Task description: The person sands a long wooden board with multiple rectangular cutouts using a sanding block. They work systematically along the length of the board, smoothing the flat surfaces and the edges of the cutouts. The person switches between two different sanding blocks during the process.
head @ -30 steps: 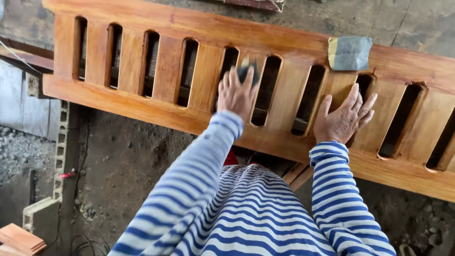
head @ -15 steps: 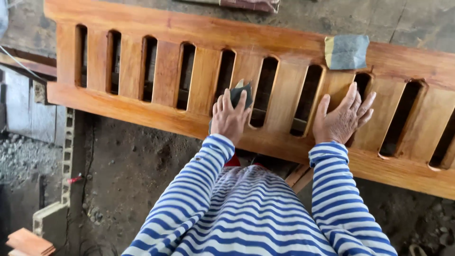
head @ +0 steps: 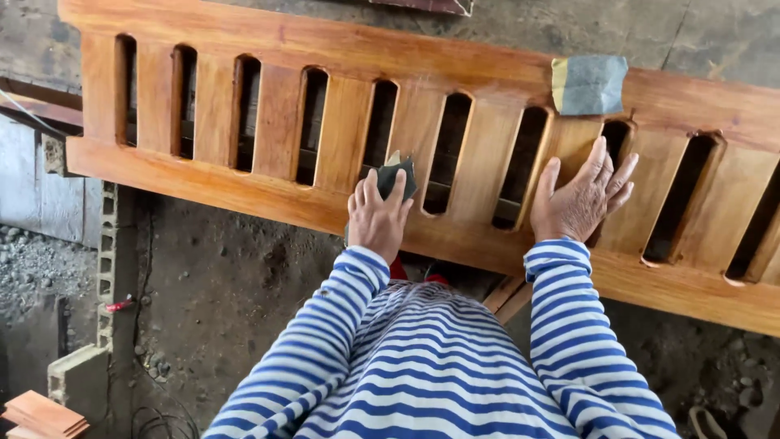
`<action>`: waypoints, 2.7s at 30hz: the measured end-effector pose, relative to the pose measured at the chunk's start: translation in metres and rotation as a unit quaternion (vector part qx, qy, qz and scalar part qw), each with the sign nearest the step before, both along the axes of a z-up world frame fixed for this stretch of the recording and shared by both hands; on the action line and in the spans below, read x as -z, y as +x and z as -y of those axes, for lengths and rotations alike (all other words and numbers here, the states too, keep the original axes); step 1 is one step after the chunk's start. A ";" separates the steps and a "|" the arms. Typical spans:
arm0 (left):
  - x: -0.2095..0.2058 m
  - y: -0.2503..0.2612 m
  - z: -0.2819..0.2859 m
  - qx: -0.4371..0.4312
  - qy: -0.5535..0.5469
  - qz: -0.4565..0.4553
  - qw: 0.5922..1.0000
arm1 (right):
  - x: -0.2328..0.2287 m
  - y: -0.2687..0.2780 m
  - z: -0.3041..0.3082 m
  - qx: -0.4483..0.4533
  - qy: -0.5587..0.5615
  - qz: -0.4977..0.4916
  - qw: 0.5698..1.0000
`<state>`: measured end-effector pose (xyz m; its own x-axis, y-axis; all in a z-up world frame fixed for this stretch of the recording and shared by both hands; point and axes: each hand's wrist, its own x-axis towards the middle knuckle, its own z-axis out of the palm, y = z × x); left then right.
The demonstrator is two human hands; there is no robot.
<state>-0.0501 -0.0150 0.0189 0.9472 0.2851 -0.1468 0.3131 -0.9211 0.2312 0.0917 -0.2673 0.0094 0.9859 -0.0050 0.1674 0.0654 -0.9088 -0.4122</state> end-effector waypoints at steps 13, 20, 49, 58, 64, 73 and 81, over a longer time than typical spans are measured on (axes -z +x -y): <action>0.029 0.060 -0.019 -0.030 0.030 0.073 0.996 | -0.004 -0.003 -0.001 -0.002 0.022 -0.012 1.000; 0.008 0.008 -0.005 0.047 0.052 0.041 0.997 | -0.009 -0.002 -0.003 -0.006 0.008 -0.008 1.000; 0.025 0.064 -0.019 -0.015 0.066 0.101 0.993 | -0.005 -0.004 -0.002 0.000 0.008 -0.021 1.000; 0.011 0.049 -0.009 0.060 0.053 0.054 0.995 | -0.008 0.000 -0.003 -0.003 0.002 0.008 1.000; 0.025 0.109 -0.017 -0.014 0.049 0.046 0.998 | -0.006 -0.003 -0.004 0.005 0.009 -0.016 1.000; 0.013 -0.013 -0.010 0.091 0.074 0.085 0.989 | 0.020 0.002 0.009 0.005 -0.052 0.036 0.998; 0.059 0.129 -0.037 0.033 0.075 0.093 0.992 | 0.013 0.000 0.005 0.004 -0.068 0.025 0.997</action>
<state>0.0789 0.0225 -0.0398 0.9712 0.2273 0.0716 0.2161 -0.9667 0.1371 0.0912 -0.2726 -0.0032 0.9762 0.0132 0.2164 0.0754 -0.9565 -0.2817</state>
